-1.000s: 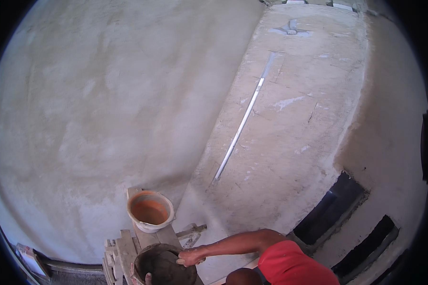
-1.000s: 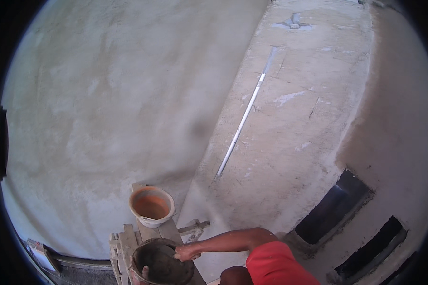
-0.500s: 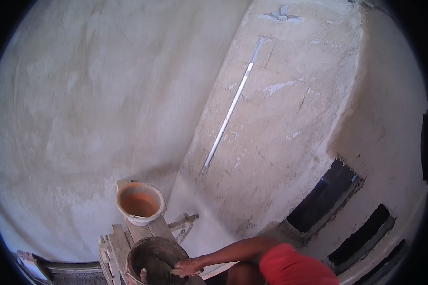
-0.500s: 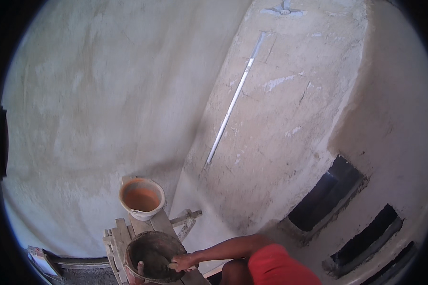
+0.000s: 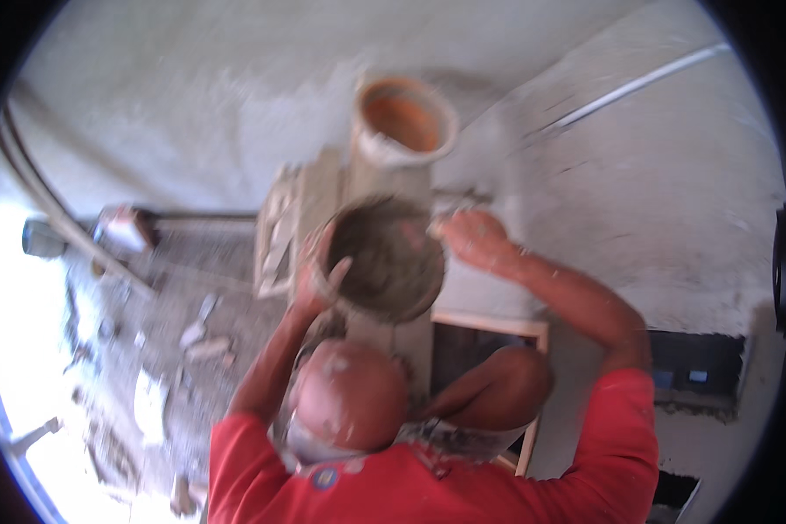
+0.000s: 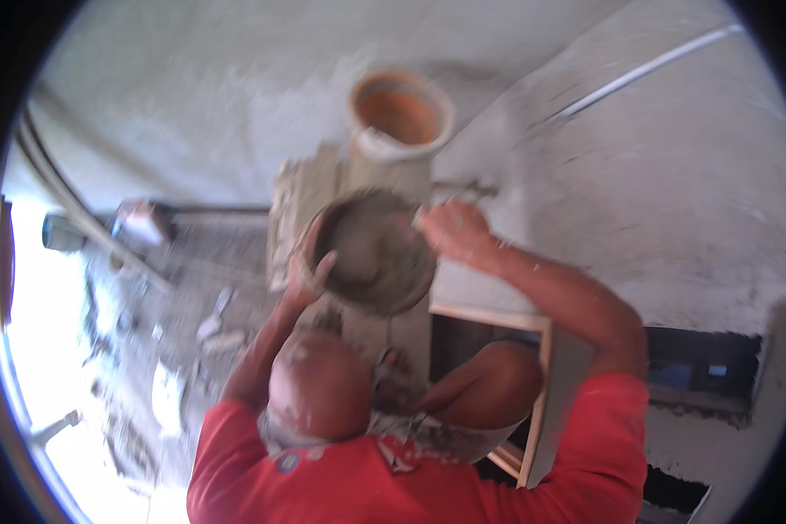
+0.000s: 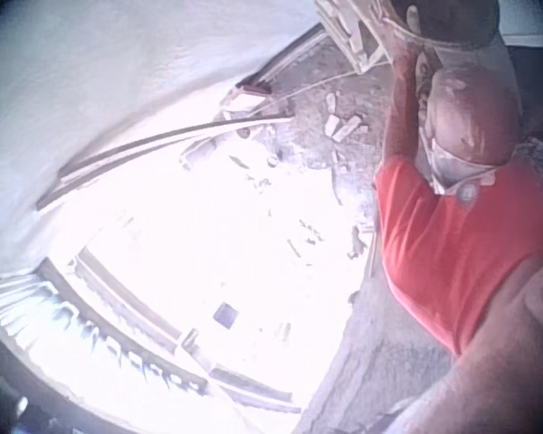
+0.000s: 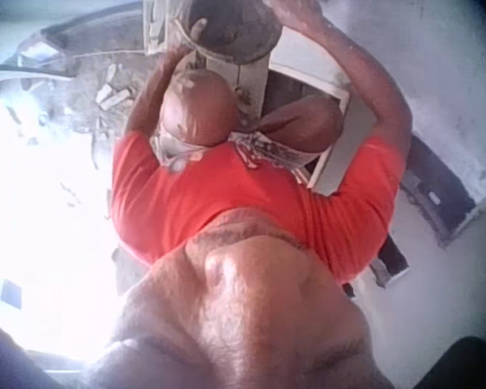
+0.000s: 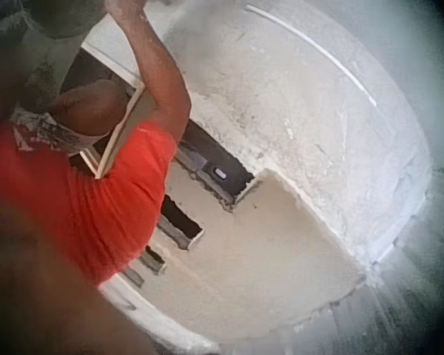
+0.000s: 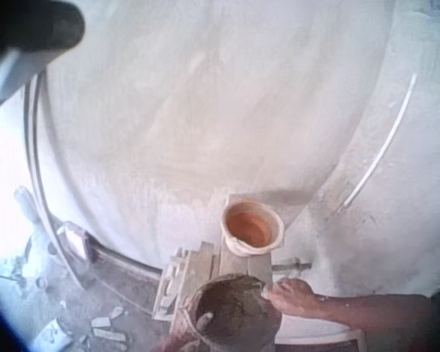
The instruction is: The person applies mortar to a wall from a bucket using a trowel and levels the surface with a straight edge.
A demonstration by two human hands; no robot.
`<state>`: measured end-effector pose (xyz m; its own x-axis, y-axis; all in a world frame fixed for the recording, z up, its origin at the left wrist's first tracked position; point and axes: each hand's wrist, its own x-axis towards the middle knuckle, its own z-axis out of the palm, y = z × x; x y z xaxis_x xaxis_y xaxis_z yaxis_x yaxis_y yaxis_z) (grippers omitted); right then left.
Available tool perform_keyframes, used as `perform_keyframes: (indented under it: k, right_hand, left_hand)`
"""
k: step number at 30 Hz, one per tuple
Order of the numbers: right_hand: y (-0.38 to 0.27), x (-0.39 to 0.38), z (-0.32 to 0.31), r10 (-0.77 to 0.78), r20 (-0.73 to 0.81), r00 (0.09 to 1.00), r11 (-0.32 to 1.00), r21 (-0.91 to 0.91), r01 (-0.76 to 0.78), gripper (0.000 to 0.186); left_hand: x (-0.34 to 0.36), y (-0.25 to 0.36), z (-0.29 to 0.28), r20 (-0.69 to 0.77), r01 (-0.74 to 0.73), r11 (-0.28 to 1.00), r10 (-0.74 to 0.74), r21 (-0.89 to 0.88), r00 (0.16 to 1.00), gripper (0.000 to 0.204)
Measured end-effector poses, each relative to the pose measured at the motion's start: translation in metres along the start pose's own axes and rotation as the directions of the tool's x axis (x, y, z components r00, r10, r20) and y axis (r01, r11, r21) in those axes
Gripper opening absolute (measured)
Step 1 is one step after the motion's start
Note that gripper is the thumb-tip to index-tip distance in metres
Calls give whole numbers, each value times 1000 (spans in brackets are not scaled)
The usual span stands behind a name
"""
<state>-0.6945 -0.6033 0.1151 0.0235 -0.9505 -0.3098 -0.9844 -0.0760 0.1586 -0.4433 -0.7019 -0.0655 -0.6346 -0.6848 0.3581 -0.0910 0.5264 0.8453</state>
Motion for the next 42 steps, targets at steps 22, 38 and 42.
perform_keyframes:
  k: [22,38,42]
  right_hand:
    - [-43,-19,29,-278,55,959,959,69,274,9]
    - [-31,71,44,-74,740,669,967,-110,228,9]
    - [-10,72,35,-29,910,414,998,49,-37,12]
  left_hand:
    - [-15,8,3,3,7,999,-7,-38,1000,58]
    - [-30,-2,16,-102,185,940,-222,-288,970,53]
    - [-31,-4,18,-128,162,943,-206,-289,970,53]
